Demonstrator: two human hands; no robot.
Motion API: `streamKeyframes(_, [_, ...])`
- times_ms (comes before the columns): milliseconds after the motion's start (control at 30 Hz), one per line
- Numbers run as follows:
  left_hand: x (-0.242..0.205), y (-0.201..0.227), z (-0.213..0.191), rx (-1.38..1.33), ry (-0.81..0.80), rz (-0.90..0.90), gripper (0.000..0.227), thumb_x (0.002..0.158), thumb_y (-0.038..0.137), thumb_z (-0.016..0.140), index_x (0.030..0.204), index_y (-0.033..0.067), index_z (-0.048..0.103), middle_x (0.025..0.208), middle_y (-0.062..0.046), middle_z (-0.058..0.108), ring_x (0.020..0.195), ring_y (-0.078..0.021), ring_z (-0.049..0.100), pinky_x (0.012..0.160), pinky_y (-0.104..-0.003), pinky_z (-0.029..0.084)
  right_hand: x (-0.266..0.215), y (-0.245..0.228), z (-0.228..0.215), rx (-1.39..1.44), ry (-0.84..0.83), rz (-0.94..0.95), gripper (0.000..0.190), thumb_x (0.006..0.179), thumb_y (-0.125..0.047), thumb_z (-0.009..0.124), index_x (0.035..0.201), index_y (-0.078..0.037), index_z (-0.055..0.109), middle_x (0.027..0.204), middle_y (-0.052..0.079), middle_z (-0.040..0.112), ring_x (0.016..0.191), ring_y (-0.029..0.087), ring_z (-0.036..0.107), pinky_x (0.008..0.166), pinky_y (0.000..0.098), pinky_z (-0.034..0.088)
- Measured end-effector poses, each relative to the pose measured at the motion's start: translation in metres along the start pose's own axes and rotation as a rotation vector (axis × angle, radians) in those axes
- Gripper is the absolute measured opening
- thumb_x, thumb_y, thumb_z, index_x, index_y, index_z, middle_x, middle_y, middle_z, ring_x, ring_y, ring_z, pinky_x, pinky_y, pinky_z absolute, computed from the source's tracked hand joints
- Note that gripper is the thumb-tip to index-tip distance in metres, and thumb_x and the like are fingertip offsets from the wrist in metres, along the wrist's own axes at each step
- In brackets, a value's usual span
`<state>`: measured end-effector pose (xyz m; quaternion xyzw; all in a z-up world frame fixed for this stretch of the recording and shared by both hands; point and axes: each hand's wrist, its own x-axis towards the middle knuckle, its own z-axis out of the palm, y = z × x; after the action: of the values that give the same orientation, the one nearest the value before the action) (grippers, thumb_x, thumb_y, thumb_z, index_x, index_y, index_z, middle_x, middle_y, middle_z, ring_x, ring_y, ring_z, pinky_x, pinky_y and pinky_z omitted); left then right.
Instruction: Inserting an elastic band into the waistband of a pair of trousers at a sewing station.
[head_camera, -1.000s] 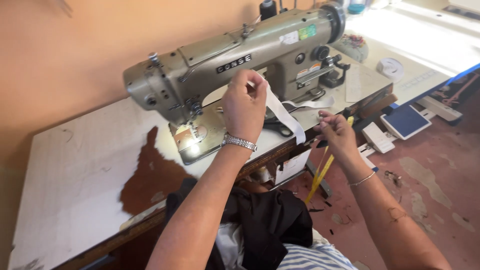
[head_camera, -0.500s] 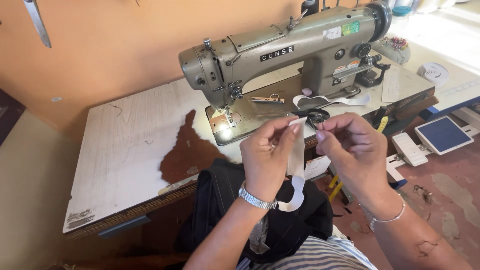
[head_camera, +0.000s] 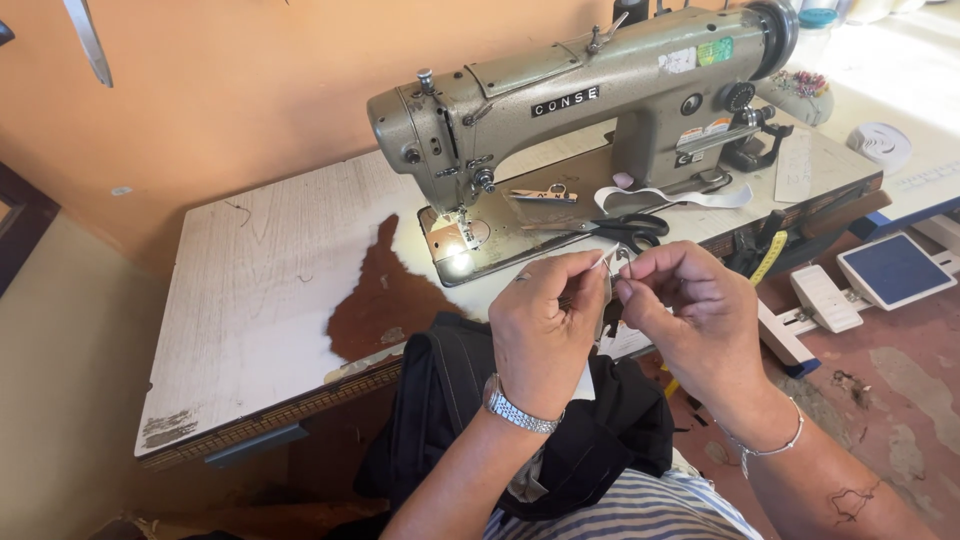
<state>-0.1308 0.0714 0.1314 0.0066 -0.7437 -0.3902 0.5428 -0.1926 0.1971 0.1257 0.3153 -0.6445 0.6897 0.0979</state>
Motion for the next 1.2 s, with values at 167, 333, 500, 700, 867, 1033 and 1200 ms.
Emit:
streamKeyframes(167, [-0.008,0.008,0.000,-0.092,-0.094,-0.010,0.012,0.087,-0.004,0.073,0.097,0.0027,0.075,0.073,-0.015,0.072,0.062,-0.0277,0.071,0.056,-0.035,0.059,-0.004,0.006,0.001,0.116,0.043,-0.033,0.010,0.089,0.007,0.075,0.097,0.007,0.068,0.071,0.017,0.067,0.063,0.015,0.069,0.061,0.0292,0.062])
streamKeyframes(333, [-0.014,0.022,-0.011,0.054,-0.174,0.258,0.004,0.098,0.001,0.068,0.102,0.0012,0.067,0.091,-0.013,0.074,0.078,-0.0242,0.072,0.067,-0.034,0.059,-0.012,0.002,-0.013,0.167,-0.059,-0.031,0.010,0.097,-0.005,0.069,0.104,0.000,0.065,0.094,0.009,0.070,0.072,0.013,0.068,0.070,0.0214,0.061])
streamKeyframes(500, [-0.009,0.006,-0.031,-0.431,-0.406,-0.080,0.035,0.109,0.036,0.051,0.125,0.0090,0.066,0.116,-0.009,0.068,0.107,-0.0217,0.068,0.097,-0.033,0.056,-0.010,0.000,-0.030,0.346,-0.206,0.122,0.022,0.088,-0.006,0.074,0.107,-0.001,0.065,0.076,0.006,0.066,0.063,0.012,0.068,0.057,0.0218,0.058])
streamKeyframes(700, [-0.020,-0.005,-0.030,-0.863,-0.482,-0.328,0.021,0.098,0.018,0.072,0.117,0.0082,0.073,0.118,-0.006,0.063,0.114,-0.0140,0.061,0.100,-0.028,0.059,-0.008,0.003,-0.025,0.665,-0.431,0.293,0.028,0.086,0.001,0.075,0.096,-0.012,0.052,0.083,0.011,0.069,0.059,0.020,0.068,0.053,0.0255,0.057])
streamKeyframes(867, [-0.023,-0.002,-0.029,-0.918,-0.381,-0.536,0.009,0.088,0.011,0.079,0.096,0.0077,0.078,0.104,-0.006,0.066,0.094,-0.0144,0.066,0.084,-0.025,0.059,-0.007,0.014,-0.024,0.733,-0.522,0.346,0.029,0.089,0.002,0.072,0.094,-0.012,0.047,0.087,0.017,0.074,0.058,0.022,0.068,0.056,0.0255,0.052])
streamKeyframes(1033, [-0.023,0.003,-0.041,-0.862,-0.467,-0.461,0.017,0.099,0.018,0.071,0.111,0.0066,0.075,0.117,-0.007,0.066,0.105,-0.0155,0.067,0.091,-0.028,0.058,-0.008,0.013,-0.023,0.725,-0.517,0.332,0.030,0.087,0.000,0.075,0.096,-0.012,0.050,0.086,0.015,0.071,0.060,0.023,0.070,0.055,0.0271,0.057])
streamKeyframes(1200, [-0.015,0.007,-0.051,-0.893,-0.367,-0.432,0.015,0.100,0.011,0.070,0.111,0.0020,0.074,0.112,-0.008,0.067,0.081,-0.0171,0.066,0.078,-0.026,0.058,-0.010,0.005,-0.009,0.536,-0.553,0.129,0.030,0.095,-0.022,0.067,0.116,-0.008,0.051,0.109,0.011,0.063,0.091,0.019,0.065,0.083,0.0308,0.054])
